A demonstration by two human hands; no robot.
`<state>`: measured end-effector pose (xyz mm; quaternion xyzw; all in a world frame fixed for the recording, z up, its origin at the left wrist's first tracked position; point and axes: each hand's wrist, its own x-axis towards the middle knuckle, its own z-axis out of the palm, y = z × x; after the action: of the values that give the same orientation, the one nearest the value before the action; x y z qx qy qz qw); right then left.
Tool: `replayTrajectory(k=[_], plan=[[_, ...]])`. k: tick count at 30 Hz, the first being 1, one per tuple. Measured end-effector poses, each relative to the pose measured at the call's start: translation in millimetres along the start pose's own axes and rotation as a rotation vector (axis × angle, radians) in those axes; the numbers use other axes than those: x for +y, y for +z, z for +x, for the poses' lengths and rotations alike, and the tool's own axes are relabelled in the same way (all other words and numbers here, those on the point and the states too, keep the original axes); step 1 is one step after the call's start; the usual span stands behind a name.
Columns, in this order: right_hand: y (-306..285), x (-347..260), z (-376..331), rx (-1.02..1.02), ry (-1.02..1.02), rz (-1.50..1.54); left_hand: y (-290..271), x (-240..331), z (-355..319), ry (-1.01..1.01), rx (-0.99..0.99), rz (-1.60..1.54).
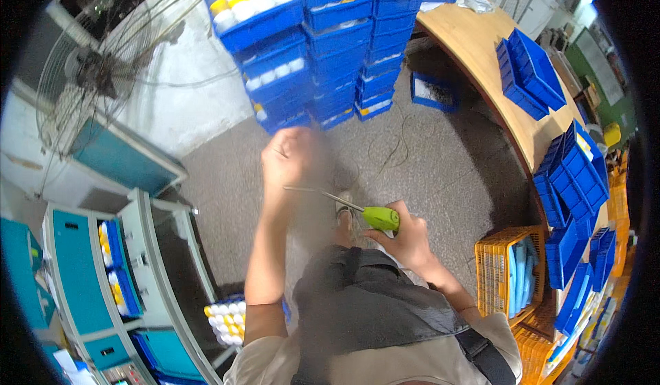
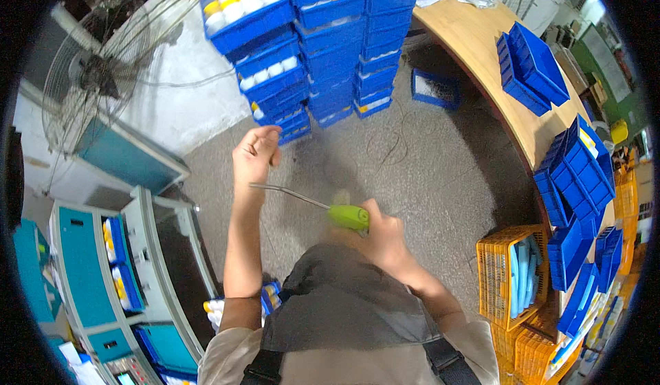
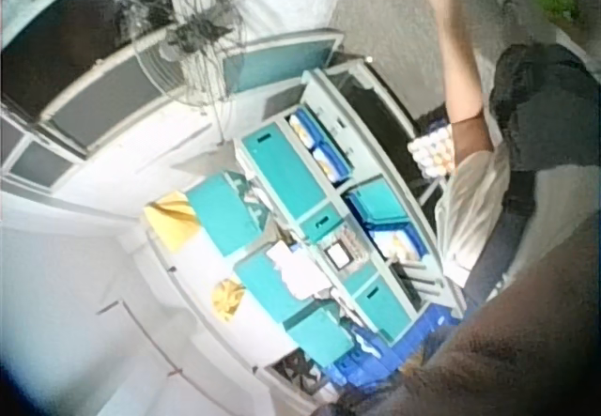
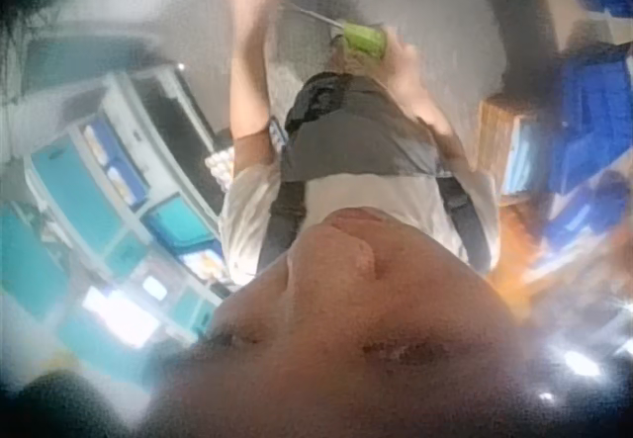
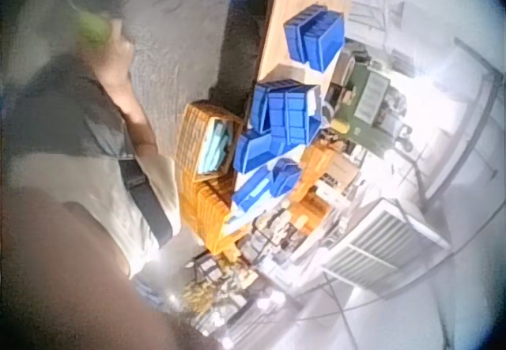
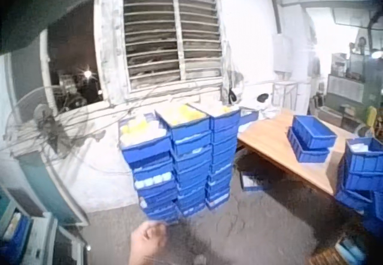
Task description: The person writes on a notepad, then moves to a machine to operate its touchscreen while holding the notepad. They handle blue trays with white and yellow-capped containers, using a green tool to adjust or remove caps. The person stacks and repositions trays and containers on the machine and nearby surfaces.
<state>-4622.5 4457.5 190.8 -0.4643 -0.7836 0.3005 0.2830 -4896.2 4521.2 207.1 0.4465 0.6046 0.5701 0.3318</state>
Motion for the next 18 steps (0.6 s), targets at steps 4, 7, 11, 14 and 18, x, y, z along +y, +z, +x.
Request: replayTrajectory(k=[4,7,11,14,18], plan=[[-1.0,80.4,81.9,-0.078,0.185,-0.292,-32.6,-61.1,179.3,-0.456,0.018,-0.796],[-5.9,136.2,143.3,-0.058,0.178,-0.209,-46.8,-84.6,332.1,-0.648,0.265,-1.028],[-6.6,196.3,207.2,-0.181,0.339,-0.044,-50.1,-73.5,477.2,-0.520,0.321,-0.919],[-2.7,227.8,231.6,-0.333,0.310,0.132,-45.0,-67.5,527.5,-0.858,0.616,-1.082],[7.2,268.1,255.6,-0.394,0.279,0.243,-38.0,-106.3,527.7,-0.532,0.543,-0.810]])
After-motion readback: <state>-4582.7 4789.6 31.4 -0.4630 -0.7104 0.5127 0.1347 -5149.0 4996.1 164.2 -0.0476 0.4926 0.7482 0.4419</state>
